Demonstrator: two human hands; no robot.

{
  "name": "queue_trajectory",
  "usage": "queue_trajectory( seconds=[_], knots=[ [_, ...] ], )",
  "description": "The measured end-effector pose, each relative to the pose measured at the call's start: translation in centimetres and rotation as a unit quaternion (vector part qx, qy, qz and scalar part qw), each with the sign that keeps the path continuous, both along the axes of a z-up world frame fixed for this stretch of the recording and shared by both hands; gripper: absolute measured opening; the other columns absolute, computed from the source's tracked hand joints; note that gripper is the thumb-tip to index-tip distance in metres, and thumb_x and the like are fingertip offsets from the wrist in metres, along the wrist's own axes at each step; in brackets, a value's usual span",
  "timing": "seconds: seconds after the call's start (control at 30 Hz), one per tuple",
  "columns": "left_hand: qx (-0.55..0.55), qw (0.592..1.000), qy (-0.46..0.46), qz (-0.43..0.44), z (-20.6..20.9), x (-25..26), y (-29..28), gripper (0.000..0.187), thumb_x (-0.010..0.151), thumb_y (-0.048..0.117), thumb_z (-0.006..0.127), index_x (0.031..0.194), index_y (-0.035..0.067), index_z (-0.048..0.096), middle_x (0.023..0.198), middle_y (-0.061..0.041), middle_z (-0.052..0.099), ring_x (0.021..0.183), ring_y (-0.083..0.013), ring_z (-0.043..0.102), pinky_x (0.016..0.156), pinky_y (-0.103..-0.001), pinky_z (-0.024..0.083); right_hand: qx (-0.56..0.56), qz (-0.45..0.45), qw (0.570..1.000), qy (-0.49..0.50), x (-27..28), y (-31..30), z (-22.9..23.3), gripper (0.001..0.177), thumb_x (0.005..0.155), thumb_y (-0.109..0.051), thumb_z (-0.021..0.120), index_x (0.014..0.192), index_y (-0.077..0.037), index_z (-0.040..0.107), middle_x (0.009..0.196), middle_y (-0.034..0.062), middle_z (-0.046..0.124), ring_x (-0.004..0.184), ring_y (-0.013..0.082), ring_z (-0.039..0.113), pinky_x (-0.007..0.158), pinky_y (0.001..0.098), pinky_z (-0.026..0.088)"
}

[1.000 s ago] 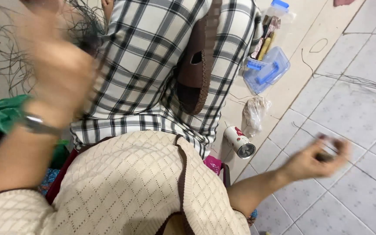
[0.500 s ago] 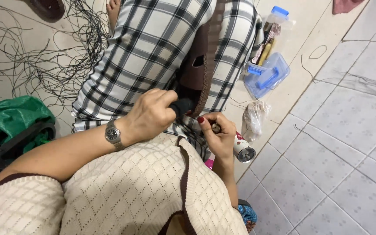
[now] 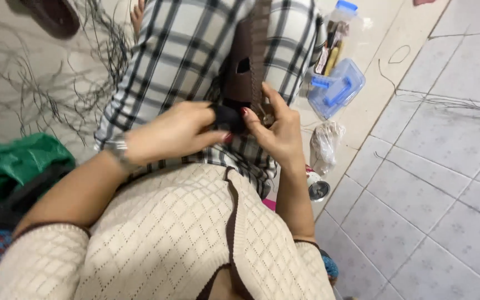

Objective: Hand-sewing a leather sandal using a needle and thread to repair or assemble it.

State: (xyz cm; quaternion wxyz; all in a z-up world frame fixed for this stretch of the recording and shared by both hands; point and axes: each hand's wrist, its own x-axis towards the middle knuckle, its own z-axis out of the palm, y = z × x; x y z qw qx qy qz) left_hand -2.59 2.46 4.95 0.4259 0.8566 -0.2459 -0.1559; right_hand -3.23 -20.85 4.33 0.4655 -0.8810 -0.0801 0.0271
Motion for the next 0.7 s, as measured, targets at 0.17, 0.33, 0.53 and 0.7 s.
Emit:
queue_trajectory(
  seconds=[0.17, 0.33, 0.53, 0.7],
  knots=[
    [0.062, 0.996, 0.06, 0.016, 9.4, 1.4, 5.4, 0.045, 0.091, 0.028, 0.07, 0.116, -0.009, 0.064, 0.131, -0.023, 0.056, 0.056, -0.0143, 0.06, 0.071, -0.032, 0.06, 0.322, 0.042, 0.929, 0.178, 1.1, -2.3, -2.5, 0.058, 0.096, 0.0, 0.069, 0.147, 0.006, 0.043, 0.134, 0.017, 0.061, 0.113, 0.0196, 0.067, 0.095, 0.0235, 0.058],
    [-0.397, 0.829, 0.281, -0.275, 13.9, 1.8, 2.2, 0.039, 0.097, 0.032, 0.056, 0.121, 0.002, 0.056, 0.119, -0.012, 0.065, 0.107, -0.0228, 0.072, 0.095, -0.035, 0.064, 0.429, 0.018, 0.875, 0.224, 0.6, -4.4, -5.8, 0.051, 0.09, 0.005, 0.07, 0.137, 0.0, 0.049, 0.092, 0.0114, 0.07, 0.056, 0.0089, 0.061, 0.047, 0.0183, 0.047],
    [-0.426, 0.808, 0.286, -0.29, 12.8, 1.8, 0.2, 0.04, 0.095, 0.031, 0.059, 0.122, 0.002, 0.056, 0.119, -0.013, 0.065, 0.107, -0.0247, 0.071, 0.095, -0.036, 0.063, 0.478, -0.008, 0.848, 0.23, 0.5, -4.7, -5.5, 0.049, 0.088, 0.012, 0.067, 0.131, -0.003, 0.048, 0.072, 0.0147, 0.067, 0.034, 0.0098, 0.049, 0.034, 0.0216, 0.037],
    [-0.436, 0.791, 0.296, -0.311, 11.4, 2.1, 0.7, 0.041, 0.093, 0.031, 0.061, 0.122, 0.001, 0.055, 0.119, -0.013, 0.064, 0.108, -0.0263, 0.07, 0.096, -0.038, 0.062, 0.494, -0.021, 0.837, 0.235, 0.5, -4.9, -7.1, 0.048, 0.089, 0.01, 0.067, 0.13, -0.005, 0.047, 0.076, 0.0152, 0.069, 0.033, 0.0091, 0.047, 0.033, 0.0212, 0.037]
  ],
)
